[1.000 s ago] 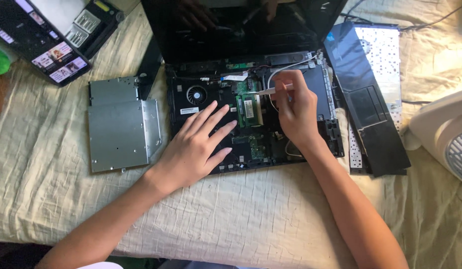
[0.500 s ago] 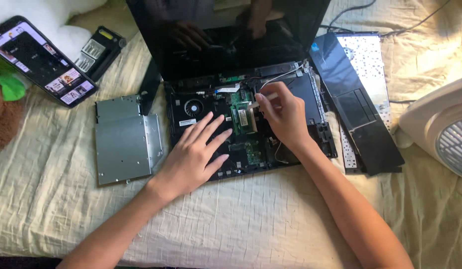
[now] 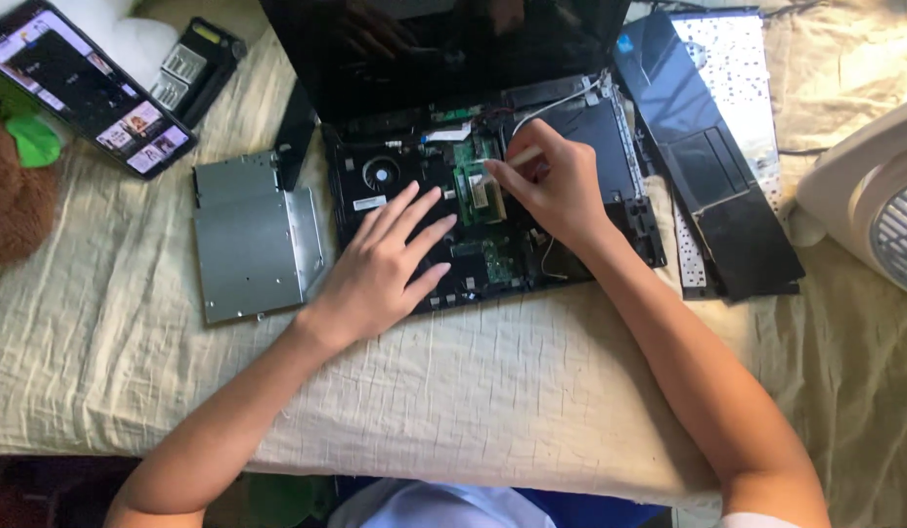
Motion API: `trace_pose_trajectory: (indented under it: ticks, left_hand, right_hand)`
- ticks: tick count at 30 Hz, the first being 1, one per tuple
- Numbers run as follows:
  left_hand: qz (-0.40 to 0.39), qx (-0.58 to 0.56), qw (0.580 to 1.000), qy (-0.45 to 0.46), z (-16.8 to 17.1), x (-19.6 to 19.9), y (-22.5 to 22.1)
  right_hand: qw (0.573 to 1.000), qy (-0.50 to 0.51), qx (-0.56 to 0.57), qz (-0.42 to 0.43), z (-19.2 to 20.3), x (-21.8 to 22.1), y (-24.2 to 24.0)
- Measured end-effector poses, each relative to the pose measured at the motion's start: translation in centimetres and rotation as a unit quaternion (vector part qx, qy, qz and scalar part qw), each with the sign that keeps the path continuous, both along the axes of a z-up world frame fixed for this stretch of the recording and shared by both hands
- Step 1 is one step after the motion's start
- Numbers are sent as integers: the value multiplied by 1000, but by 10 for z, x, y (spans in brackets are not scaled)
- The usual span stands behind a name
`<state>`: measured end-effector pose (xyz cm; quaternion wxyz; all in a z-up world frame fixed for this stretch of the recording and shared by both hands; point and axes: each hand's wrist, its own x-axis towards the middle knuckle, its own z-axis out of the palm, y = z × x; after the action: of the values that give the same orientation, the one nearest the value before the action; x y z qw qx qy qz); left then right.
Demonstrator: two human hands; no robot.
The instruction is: Connecting internal ribbon cables and routing wires inside a laptop chassis during a repair or assembly process.
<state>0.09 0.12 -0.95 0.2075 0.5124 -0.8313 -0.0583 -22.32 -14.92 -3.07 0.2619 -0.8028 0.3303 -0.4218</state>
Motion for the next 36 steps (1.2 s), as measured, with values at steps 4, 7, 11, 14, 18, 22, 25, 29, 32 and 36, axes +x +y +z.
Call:
trace_pose_trajectory:
  ticks: [4,7,11,14,18,22,25,29,32,36]
  left_hand:
    - [7,-11,1000,-7,3,-1,1]
    - [11,6,1000,-8,3,-1,0]
    - [12,23,1000,2,3,-1,4]
    - [11,30,999,2,6,-1,4]
    - [9,45,999,-4,11,-3,3]
    - [3,30,999,-9,10,-3,3]
    - [3,16,1000,-20,10,-3,-1]
    - [8,16,1000,-15,7,-4,1]
    - [1,4,1000,-14,5,-1,-1]
    - [-4,-1,1000,6,5,-1,-2]
  right_hand:
    - [1000,1,-7,6,8,1,6]
    - [1000,-1,9,9,4,2,3]
    - [1000,-10,21,7,1,2,7]
    - [1000,-11,18,-1,-3,3,5]
    - [1000,-9,24,-14,-6,4,4]
    - [1000,-13,23,-13,-5,2,6]
    - [1000,-7,25,-8,0,1,6]
    - [999,-4,48,3,-1,1,9]
    - [999,11,42,-6,-1,0,7]
    - [999,32,26,-15,5,0,11]
